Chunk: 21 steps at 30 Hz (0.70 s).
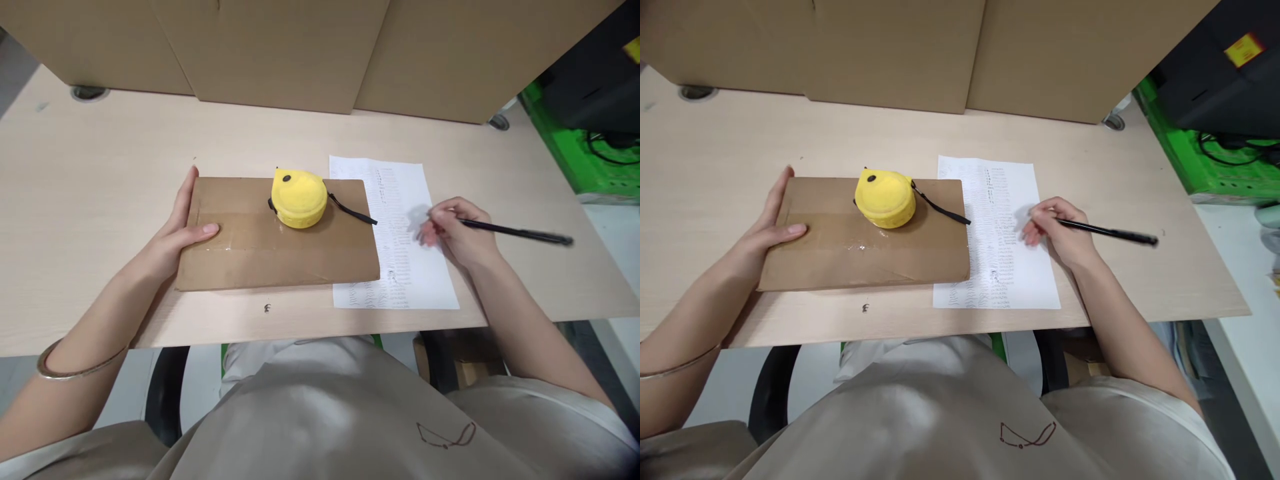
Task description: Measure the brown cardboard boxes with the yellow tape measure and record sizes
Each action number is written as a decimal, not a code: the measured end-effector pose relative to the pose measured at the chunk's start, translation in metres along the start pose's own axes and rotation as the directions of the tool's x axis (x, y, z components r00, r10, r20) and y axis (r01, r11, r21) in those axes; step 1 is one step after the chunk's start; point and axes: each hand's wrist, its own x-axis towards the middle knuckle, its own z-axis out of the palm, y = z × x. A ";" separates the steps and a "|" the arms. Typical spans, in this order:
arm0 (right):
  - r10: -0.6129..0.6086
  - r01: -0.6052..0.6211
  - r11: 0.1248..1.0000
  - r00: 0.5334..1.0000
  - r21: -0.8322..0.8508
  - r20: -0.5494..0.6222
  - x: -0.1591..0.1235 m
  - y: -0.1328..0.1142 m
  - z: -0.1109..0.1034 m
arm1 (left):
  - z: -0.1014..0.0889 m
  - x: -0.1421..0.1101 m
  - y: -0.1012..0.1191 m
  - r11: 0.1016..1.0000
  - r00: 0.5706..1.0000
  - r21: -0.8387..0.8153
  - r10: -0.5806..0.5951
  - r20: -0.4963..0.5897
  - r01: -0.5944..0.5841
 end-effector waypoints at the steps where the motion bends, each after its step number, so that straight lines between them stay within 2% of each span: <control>1: -0.037 0.036 0.999 0.998 -0.014 -0.054 0.000 0.001 0.003 | 0.003 0.000 0.000 0.999 1.000 -0.037 -0.019 0.000 0.019; 3: -0.130 0.120 0.986 0.988 -0.120 -0.078 -0.001 0.003 0.011 | 0.009 -0.001 0.001 0.993 0.999 -0.109 -0.048 -0.017 0.046; 5: -0.188 0.194 0.952 0.981 -0.238 0.047 -0.002 0.008 0.018 | 0.015 -0.005 0.004 0.986 0.996 -0.151 -0.073 -0.042 0.066; 7: -0.182 0.245 0.922 0.958 -0.300 0.223 -0.002 0.013 0.025 | 0.021 -0.009 0.008 0.985 0.994 -0.157 -0.082 -0.074 0.069; 9: -0.179 0.287 0.899 0.930 -0.331 0.321 -0.003 0.016 0.028 | 0.025 -0.013 0.011 0.986 0.992 -0.158 -0.073 -0.102 0.056; 13: -0.187 0.315 0.879 0.918 -0.357 0.349 -0.003 0.016 0.032 | 0.031 -0.013 0.014 0.979 0.989 -0.197 -0.071 -0.130 0.044; 21: -0.190 0.346 0.865 0.897 -0.365 0.399 0.007 0.011 0.043 | 0.041 0.009 0.013 0.979 0.996 -0.204 -0.040 -0.079 0.023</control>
